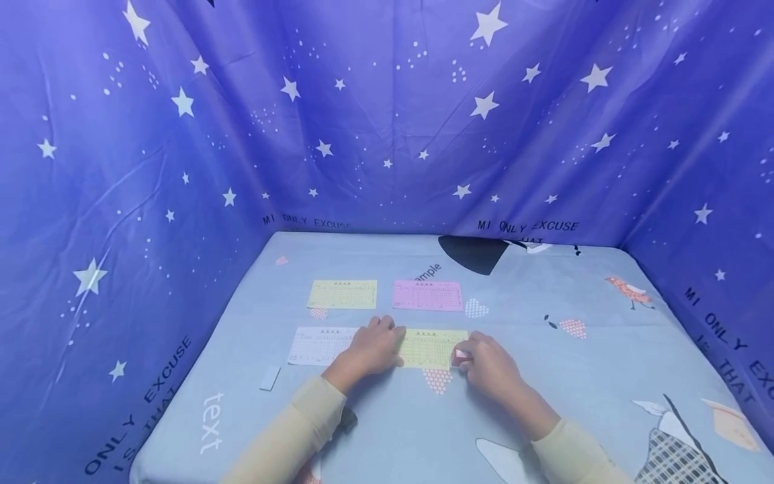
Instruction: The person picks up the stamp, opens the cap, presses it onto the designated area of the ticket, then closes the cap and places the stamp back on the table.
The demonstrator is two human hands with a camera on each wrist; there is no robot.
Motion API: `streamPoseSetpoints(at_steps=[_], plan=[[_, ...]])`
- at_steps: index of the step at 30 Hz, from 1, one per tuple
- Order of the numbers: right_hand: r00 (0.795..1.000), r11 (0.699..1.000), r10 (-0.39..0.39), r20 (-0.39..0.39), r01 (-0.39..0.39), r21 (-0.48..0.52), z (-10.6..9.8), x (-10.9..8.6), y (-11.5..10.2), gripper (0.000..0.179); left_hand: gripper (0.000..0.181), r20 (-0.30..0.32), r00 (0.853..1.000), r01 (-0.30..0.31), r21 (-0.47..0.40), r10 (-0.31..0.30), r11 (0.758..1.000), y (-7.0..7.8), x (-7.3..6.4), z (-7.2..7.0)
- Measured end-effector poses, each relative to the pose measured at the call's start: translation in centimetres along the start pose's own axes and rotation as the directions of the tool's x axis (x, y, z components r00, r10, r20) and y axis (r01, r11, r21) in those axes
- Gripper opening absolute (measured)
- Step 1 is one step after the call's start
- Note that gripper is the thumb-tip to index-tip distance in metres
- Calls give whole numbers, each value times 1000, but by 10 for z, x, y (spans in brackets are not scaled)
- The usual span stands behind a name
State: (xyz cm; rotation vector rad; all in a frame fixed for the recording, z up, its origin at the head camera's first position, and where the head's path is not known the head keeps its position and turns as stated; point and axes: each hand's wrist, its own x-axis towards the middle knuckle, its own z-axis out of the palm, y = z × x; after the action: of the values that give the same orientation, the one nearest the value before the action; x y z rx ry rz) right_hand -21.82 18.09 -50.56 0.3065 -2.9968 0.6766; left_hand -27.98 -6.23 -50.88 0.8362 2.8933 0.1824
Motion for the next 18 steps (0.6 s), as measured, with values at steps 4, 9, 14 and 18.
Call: streamPoseSetpoints(at_steps=[4,9,14,18], plan=[[1000,1000,-7,4,7,7,-1,0,1,22,46,2,1000,-4,4,4,1000,0,1,1],[998,983,67,12,-68,169,-13,-2,7,16,41,15,1000,-9,7,9,1000,0,0,0],[977,896,214,-19,-189,402,-38,-11,19,24,31,15,1000,-20,-7,20,1000,0,-2,-4],[961,855,274,-46,-221,468,-48,-22,30,27,24,-4,1000,-15,-26,15,1000,-3,2,-3]])
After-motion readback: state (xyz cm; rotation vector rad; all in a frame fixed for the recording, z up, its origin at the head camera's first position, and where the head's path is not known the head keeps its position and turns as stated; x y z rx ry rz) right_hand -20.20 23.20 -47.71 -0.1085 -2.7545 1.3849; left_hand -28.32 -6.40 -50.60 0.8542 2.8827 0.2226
